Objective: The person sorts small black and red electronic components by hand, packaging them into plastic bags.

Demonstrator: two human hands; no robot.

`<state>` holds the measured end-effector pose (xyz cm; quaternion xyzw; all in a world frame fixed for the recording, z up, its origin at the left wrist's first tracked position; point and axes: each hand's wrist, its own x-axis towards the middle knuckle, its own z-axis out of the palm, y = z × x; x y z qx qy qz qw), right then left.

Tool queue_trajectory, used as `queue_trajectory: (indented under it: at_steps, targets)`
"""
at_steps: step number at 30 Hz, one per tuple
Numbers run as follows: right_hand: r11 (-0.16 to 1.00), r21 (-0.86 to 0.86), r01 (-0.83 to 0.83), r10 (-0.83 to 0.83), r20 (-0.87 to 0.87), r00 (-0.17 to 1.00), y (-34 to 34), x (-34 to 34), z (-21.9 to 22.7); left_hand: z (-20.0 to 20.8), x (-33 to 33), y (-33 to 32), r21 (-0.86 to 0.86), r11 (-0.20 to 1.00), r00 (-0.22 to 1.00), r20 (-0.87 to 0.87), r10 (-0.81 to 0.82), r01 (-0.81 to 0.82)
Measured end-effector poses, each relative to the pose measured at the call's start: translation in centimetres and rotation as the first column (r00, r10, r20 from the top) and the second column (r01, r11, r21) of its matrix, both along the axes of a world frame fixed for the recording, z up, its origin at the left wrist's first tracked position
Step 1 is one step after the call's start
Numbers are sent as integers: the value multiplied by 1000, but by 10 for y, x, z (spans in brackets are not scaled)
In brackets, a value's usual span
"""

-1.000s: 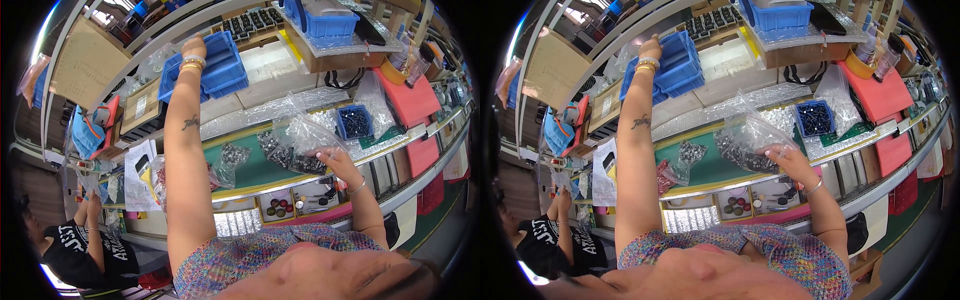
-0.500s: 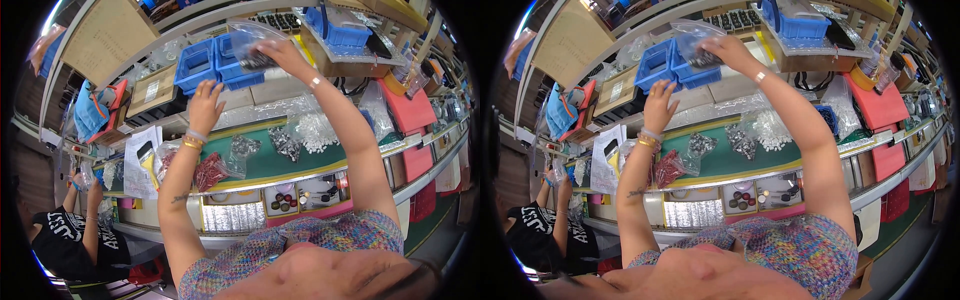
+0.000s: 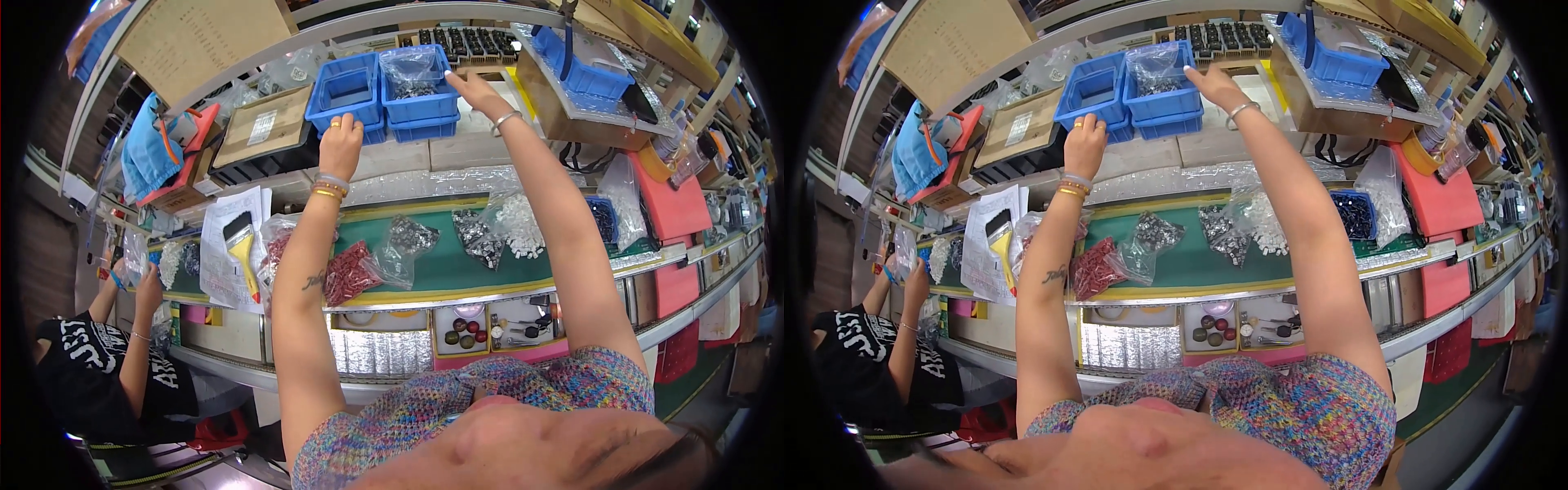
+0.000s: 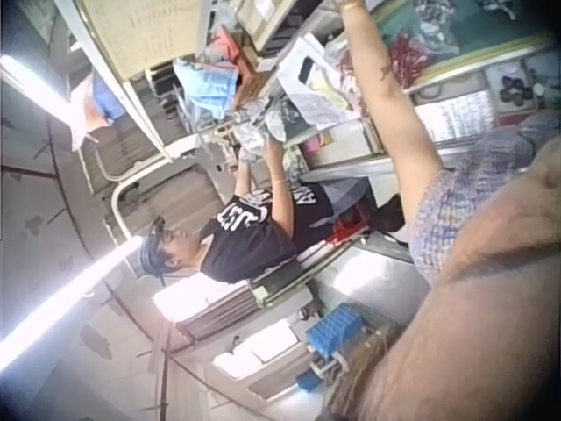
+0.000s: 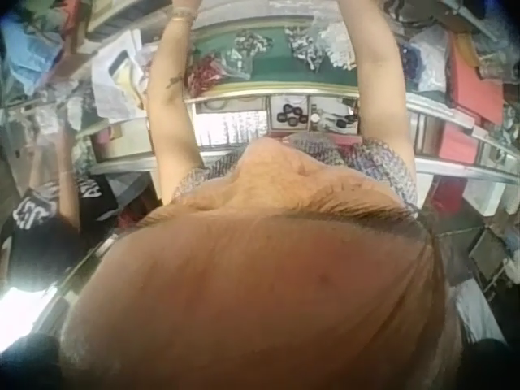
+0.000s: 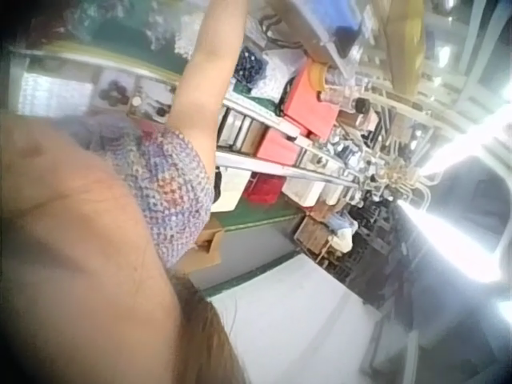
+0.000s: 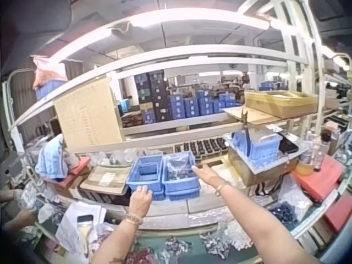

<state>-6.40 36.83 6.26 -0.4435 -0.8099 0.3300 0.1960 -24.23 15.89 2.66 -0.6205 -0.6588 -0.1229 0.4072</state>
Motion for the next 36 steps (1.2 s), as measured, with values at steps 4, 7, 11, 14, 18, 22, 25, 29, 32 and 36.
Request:
queue_trajectory:
  at_steps: [4,7,11,14,18,22,25,29,32,36]
  targets:
    - [865,-387,-319,211,-295,932,-14,17,-16,-8,-3,4,-19,1000,1000,-2,7,-7]
    - [901,-289,-323,241,-286,927,-23,22,-9,-11,2,5,-28,999,1000,12,-19,19]
    - [966,249,-61,77,-55,996,-31,32,-11,7,18,-12,-62,998,989,151,0,9]
    - [933,337,-128,35,269,963,-82,89,26,13,36,-37,-122,985,935,346,-77,126]
    - [962,161,-220,70,634,770,-106,166,26,-1,81,-48,-262,877,711,693,-119,402]
    - [766,148,-625,486,502,715,-114,172,5,-28,139,-31,-43,700,422,824,-378,712]
    - [650,269,-711,687,192,701,-136,160,34,-27,164,-24,19,647,202,943,-266,762]
    - [697,0,-717,433,-797,421,-123,177,36,-2,179,-19,242,790,-192,968,-160,563]
    - [822,105,-560,538,-468,701,-141,171,-9,24,178,-18,262,855,-40,961,-273,448]
    - [908,-52,-417,350,-452,820,-143,123,-12,27,163,-13,227,880,99,951,-292,418]
